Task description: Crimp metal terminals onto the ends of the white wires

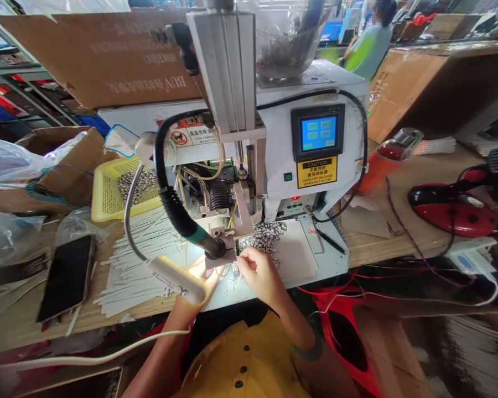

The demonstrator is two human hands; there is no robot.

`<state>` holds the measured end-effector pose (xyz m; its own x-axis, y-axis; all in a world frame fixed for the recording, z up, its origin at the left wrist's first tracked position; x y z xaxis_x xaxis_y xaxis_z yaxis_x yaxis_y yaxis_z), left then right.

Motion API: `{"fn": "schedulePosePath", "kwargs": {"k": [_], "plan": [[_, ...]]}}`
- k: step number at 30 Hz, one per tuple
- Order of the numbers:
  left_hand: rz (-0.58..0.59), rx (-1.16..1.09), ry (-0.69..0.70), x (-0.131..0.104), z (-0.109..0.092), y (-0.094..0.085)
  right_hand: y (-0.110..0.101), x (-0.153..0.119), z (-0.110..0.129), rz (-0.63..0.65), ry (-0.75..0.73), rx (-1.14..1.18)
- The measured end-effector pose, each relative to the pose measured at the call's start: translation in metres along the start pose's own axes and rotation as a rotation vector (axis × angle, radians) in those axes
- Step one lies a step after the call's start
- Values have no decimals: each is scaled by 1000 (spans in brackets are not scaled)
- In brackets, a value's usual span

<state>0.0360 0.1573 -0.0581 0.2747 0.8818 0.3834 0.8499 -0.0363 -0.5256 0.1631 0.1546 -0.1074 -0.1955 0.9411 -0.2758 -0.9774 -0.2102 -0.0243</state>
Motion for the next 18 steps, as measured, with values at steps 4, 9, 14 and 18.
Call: {"fn": "schedulePosePath", "kwargs": {"k": [4, 9, 14, 18], "plan": [[-4, 20, -4, 0, -3, -1, 0, 0, 2, -10, -11, -20], [-10, 79, -33, -5, 4, 0, -2, 0, -1, -25, -10, -27], [57, 107, -79, -5, 5, 3, -1, 0, -4, -4, -7, -35], [53, 204, -70, -7, -1, -7, -3, -3, 0, -11, -22, 36]]}}
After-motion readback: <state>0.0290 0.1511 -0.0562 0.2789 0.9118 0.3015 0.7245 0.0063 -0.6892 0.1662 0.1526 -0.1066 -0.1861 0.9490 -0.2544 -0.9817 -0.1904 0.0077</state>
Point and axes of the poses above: each hand's wrist, its own x-axis towards the middle knuckle, its own y-axis out of the palm, z = x × y, the point moved 8 cm from there along x, towards the middle knuckle, and after that the axes turned 9 degrees about y, right-handed, at the moved point
